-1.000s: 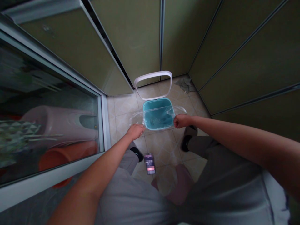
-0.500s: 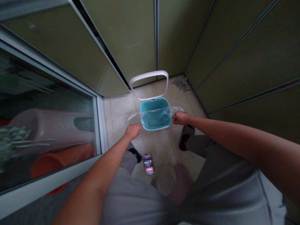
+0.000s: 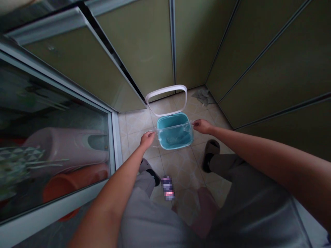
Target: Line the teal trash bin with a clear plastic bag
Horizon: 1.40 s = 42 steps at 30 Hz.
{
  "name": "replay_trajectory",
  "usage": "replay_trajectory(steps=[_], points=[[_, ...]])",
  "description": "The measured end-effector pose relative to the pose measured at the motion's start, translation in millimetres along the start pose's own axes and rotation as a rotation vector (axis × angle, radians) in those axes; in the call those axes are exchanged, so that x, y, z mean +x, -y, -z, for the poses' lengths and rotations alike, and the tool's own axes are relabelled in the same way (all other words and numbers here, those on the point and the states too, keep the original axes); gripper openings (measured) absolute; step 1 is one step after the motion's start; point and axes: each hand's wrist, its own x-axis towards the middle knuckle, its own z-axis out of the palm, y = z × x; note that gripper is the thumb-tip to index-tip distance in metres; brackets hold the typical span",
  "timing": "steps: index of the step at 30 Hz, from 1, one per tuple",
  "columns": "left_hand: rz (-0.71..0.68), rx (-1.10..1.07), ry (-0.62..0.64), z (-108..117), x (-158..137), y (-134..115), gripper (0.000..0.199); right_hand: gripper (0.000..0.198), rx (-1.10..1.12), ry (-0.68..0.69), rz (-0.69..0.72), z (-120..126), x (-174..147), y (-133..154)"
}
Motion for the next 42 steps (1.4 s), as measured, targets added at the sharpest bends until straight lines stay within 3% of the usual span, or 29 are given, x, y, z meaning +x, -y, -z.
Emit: replay_trajectory(steps=[3,6,10,13,16,18,21,25,35,42], points=[[0.153,-0.134,-0.011,0,11,-10,0.040,0.034,0.044,-0.012,-0.042,1,9,4],[0.212,-0.066,-0.029,2,23,-16,0.040,0.035,0.140,-0.007,-0.115,1,19,9],[0.159,0.043,-0.072,8,36,-17,0.038,0.037,0.265,0.003,-0.225,2,30,15],[0.144,0.092,-0.140,14,38,-23,0.030,0.031,0.239,0.024,-0.263,8,34,20],[0.085,0.271,-0.295,16,34,-36,0.024,0.026,0.129,-0.092,-0.263,18,35,25],[-0.057,0.359,-0.339,15,30,-44,0.018,0.029,0.072,-0.209,-0.256,23,36,29],[-0.252,0.357,-0.214,12,27,-49,0.022,0.039,0.035,-0.231,-0.146,28,36,34],[-0.250,0.285,-0.072,9,29,-45,0.037,0.031,-0.057,-0.122,-0.007,28,34,38],[-0.198,0.284,-0.096,16,43,-36,0.018,0.020,0.037,-0.151,-0.102,32,40,36],[-0.143,-0.039,-0.147,10,69,-27,0.019,0.025,0.043,-0.155,-0.134,29,54,23]])
